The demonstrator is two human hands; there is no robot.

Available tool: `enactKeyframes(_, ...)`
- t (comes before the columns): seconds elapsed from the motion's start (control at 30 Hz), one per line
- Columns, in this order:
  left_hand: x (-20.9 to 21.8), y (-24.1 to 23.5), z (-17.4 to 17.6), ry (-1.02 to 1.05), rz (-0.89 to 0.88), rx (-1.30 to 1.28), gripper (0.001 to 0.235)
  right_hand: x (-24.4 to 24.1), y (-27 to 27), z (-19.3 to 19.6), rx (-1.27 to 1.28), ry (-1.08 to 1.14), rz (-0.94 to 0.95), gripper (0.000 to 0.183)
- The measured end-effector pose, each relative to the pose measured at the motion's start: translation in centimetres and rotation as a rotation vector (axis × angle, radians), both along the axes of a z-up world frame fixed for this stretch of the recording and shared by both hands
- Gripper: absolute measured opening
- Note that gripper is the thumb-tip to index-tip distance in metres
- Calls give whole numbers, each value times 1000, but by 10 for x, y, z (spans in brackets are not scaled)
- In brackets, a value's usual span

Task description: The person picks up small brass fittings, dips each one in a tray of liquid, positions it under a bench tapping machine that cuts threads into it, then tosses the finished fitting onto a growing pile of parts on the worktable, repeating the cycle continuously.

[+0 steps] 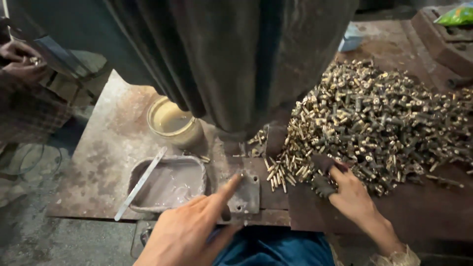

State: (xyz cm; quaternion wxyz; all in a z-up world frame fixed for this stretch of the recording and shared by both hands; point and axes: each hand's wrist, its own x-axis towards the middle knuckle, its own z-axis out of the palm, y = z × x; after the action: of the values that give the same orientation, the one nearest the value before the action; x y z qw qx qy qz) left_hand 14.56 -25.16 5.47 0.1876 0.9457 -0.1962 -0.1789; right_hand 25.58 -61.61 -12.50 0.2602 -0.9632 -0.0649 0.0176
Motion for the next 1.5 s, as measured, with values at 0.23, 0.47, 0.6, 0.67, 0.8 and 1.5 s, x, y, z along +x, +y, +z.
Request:
enactKeyframes(0.23,-8,-19,-47,25,-248,-60,71,11,24,0,-63,-358,269,73)
enactKeyframes(0.47,-18,-36,-92,-72,-273,-153,77,19,33,-21,-213,-195,249,59)
enactKeyframes(0.6,-20,-45,-109,-23,-280,-176,79,12,36,-19,-251,-224,397,65)
enactKeyframes(0.67,-22,-48,-115,-20,-277,-190,81,4,42,-15,-191,-281,401,65)
enactKeyframes(0.8,-25,-54,-124,19,-284,-141,81,-12,47,-30,-230,-411,409,57)
enactKeyframes(1.5,102,-158,-206,-597,90,-314,57,-9,6,-30,437,-235,88,50)
